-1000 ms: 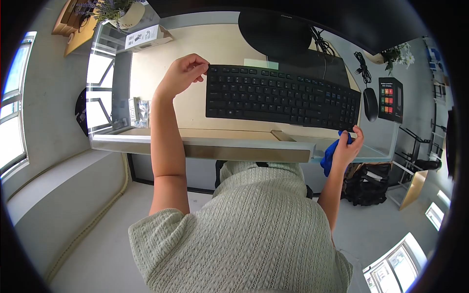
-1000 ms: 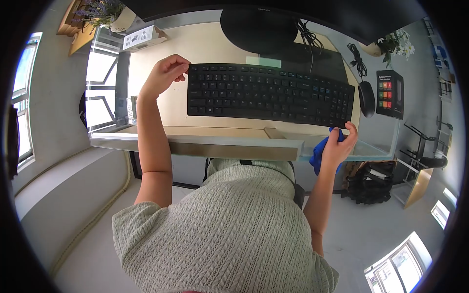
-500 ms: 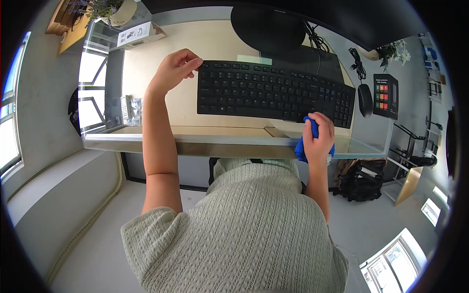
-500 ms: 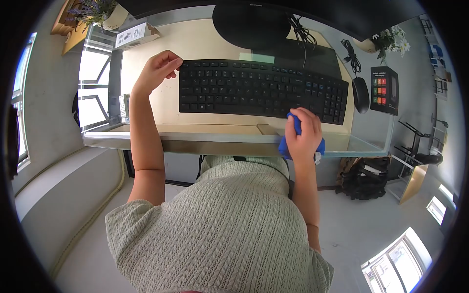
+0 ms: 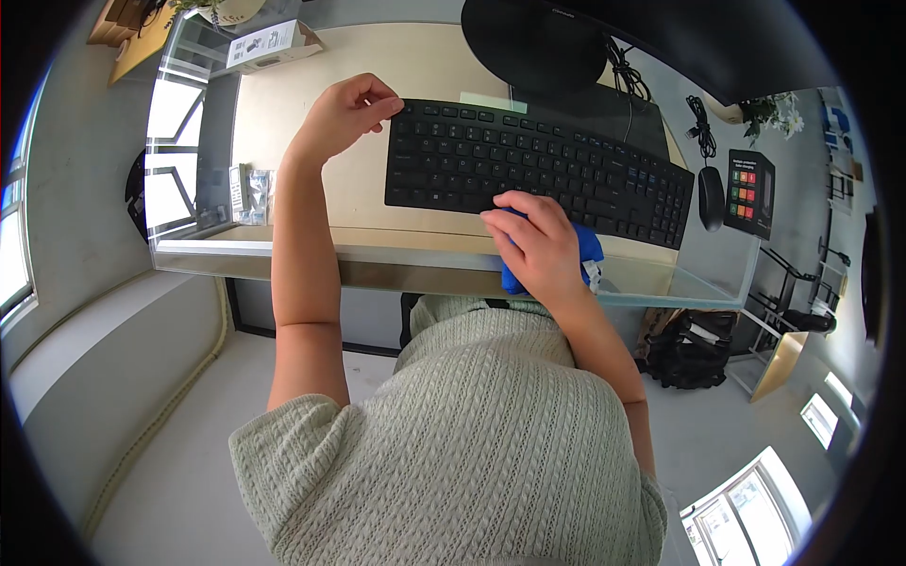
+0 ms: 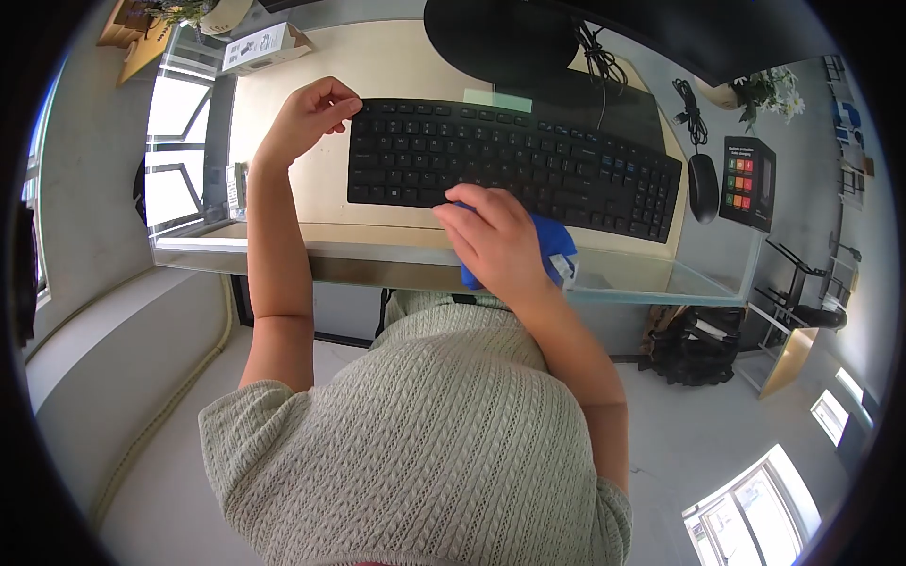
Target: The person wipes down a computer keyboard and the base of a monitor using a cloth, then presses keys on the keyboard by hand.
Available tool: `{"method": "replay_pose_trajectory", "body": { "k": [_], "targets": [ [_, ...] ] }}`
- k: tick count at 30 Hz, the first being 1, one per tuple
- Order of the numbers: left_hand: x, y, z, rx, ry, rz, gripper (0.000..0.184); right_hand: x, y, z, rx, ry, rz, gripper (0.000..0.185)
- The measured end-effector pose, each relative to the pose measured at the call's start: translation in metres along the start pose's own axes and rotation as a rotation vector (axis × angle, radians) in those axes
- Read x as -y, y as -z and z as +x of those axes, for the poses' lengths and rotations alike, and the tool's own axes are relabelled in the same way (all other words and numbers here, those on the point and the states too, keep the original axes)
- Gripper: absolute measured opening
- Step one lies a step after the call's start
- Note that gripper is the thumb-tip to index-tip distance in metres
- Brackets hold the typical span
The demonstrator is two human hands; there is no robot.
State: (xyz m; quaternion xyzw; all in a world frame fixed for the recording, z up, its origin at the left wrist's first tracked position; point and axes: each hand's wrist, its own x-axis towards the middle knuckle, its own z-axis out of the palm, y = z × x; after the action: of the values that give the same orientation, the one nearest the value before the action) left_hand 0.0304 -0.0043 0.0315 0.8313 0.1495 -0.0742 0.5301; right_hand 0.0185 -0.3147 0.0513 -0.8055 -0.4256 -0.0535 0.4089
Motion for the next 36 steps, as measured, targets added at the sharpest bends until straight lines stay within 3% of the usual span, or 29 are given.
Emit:
{"method": "replay_pose_trajectory", "body": {
  "k": [4,7,27,36],
  "targets": [
    [-0.004,-0.001,-0.001,0.009,-0.007,-0.016,0.017,0.006,-0.030,0.010,0.049,0.036,0.079,0.025],
    [0.000,0.001,-0.001,-0.007,-0.016,-0.017,0.021,0.000,-0.039,0.008,0.127,0.149,-0.138,0.025],
    [0.001,0.001,0.000,-0.005,0.016,-0.056,0.016,-0.016,0.013,-0.031,-0.079,-0.111,-0.263,0.034],
    [0.003,0.002,0.003,-0.003,0.036,-0.084,0.020,-0.022,0.013,-0.046,-0.117,-0.102,-0.237,0.035]
  ]
}}
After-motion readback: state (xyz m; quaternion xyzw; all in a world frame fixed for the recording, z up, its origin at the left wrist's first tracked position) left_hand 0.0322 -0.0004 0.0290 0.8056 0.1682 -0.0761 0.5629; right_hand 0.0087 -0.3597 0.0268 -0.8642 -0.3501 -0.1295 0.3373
